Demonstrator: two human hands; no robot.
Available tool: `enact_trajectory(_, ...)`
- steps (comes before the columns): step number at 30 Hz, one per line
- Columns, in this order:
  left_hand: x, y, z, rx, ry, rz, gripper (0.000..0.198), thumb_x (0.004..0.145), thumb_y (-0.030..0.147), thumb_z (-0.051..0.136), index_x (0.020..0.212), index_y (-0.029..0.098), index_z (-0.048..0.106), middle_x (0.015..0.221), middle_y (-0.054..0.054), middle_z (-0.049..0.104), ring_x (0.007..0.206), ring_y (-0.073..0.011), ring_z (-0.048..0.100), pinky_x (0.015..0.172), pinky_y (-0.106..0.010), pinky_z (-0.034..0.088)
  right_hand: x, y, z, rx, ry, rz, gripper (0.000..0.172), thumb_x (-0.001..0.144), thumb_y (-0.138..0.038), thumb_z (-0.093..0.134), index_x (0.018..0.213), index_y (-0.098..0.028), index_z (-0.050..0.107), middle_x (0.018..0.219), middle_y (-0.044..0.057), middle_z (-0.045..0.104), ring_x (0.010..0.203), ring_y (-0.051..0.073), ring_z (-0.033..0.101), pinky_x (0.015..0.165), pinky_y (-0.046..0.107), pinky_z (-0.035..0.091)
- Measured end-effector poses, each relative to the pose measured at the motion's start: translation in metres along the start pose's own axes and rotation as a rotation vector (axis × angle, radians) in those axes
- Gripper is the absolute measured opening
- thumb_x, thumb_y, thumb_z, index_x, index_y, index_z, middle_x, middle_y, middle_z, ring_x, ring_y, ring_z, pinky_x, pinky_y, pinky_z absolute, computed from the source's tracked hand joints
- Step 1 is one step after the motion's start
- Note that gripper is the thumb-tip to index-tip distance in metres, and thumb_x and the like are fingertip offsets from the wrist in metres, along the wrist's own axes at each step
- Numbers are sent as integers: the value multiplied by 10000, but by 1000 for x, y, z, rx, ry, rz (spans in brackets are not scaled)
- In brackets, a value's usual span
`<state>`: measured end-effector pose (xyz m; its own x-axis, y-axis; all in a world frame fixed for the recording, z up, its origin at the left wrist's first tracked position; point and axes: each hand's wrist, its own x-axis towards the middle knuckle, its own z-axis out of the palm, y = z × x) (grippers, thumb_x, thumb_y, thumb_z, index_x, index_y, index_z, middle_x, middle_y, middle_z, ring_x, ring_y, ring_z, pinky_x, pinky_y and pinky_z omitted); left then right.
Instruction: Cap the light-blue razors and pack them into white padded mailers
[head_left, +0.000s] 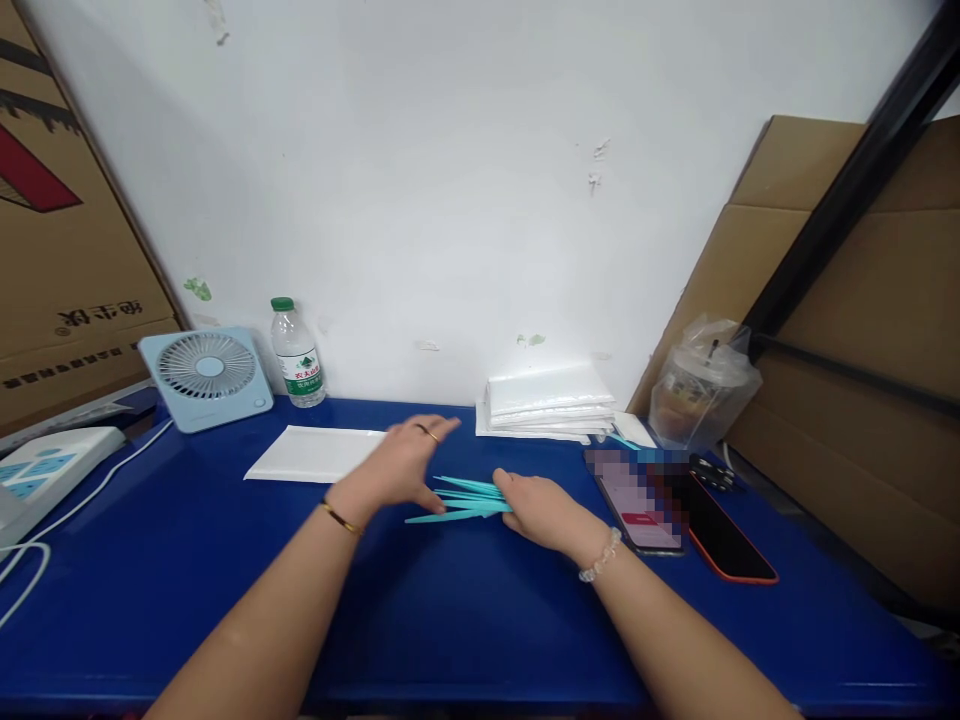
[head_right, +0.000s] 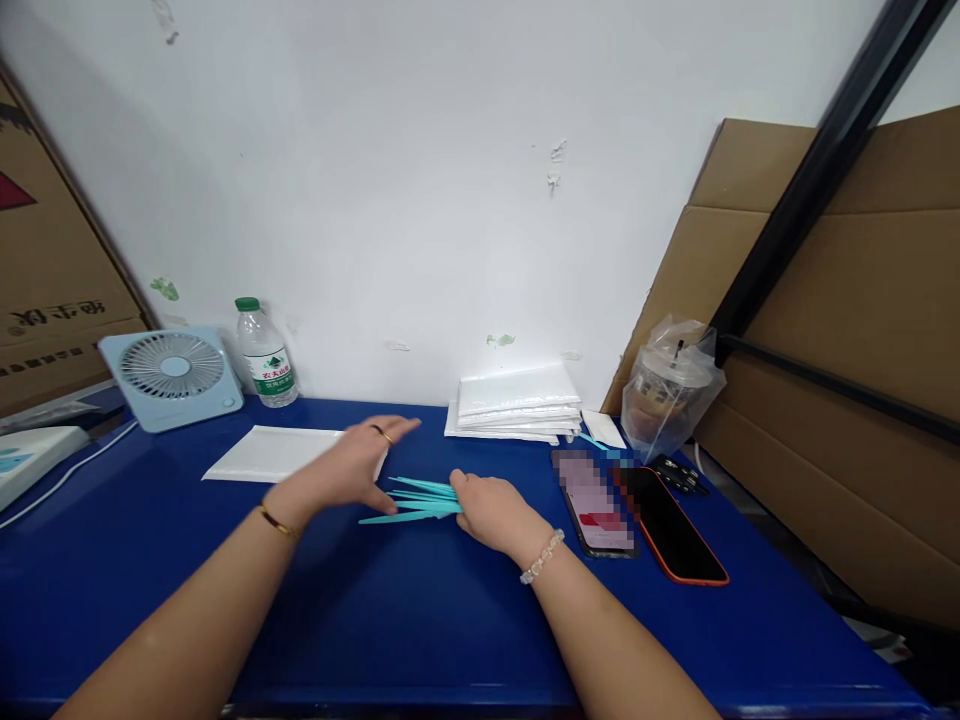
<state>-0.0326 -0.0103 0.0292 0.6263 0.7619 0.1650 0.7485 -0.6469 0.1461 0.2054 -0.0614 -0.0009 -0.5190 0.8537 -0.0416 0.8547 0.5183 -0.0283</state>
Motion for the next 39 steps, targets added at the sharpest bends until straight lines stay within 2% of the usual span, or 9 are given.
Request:
enact_trajectory(2,-8,-34,-13,63,-47,-223,1281,345,482,817,1435,272,177,1504,-116,173,1364,-393,84,1064,-532,167,-2,8,-2,21,-1,1,299,834,-199,486,1121,-167,411,959,102,621,803,234,619,628,288,402)
enact_trajectory(4,-15,-62,-17,82,-235,-429,1338,313,472,813,1448,257,137,1522,-128,78,1359,-433,-32,1031,-629,116,-5,16,-4,35,3,17,273,839,-207,478,1102,-165,416,915,93,628,775,230,613,615,282,384)
enact_trajectory(7,-20,-85,-11,13,-418,-481,1291,360,474,787,1450,230,139,1521,-119,102,1370,-399,-40,1045,-604,140,-7,21,-8,60,14,45,249,835,-202,472,1075,-158,421,862,85,626,730,223,596,582,274,358)
enact_trajectory(9,-19,-90,-6,-35,-434,-451,1247,383,479,775,1443,208,176,1506,-122,178,1379,-362,60,1070,-513,196,-6,19,-10,115,33,31,215,840,-199,463,1048,-164,423,836,70,618,701,205,583,567,263,349)
enact_trajectory(14,-16,-87,-2,-38,-309,-366,1038,430,472,752,1357,195,379,1353,-128,434,1200,-304,446,975,-346,366,1,-2,-8,189,47,-187,139,879,-258,464,1000,-189,461,900,52,611,771,182,594,631,253,390)
enact_trajectory(17,-13,-80,-1,6,-219,-297,777,476,370,719,1216,228,529,1137,-80,580,1043,-272,549,884,-313,412,2,-10,-5,71,51,-202,124,863,-246,482,963,-175,499,952,72,591,781,189,595,640,270,412)
enact_trajectory(25,-5,-54,4,23,-46,-229,428,539,256,631,959,230,553,942,-30,646,924,-255,590,943,-419,329,-7,-10,-3,-46,36,-152,317,714,-108,576,1013,-156,481,991,89,571,885,222,558,723,301,447)
enact_trajectory(33,-1,-45,5,-14,-79,-192,526,526,225,629,1042,247,531,923,-22,669,911,-261,612,905,-384,353,-7,-6,-7,63,53,-213,189,787,-124,478,969,-174,468,988,78,571,853,198,549,735,294,423)
enact_trajectory(39,1,-31,-1,-122,-64,-95,448,550,214,610,995,236,555,917,3,656,864,-218,616,849,-301,386,-11,18,-20,260,119,-22,214,805,-123,445,1007,-192,448,954,50,576,787,166,553,666,250,379)
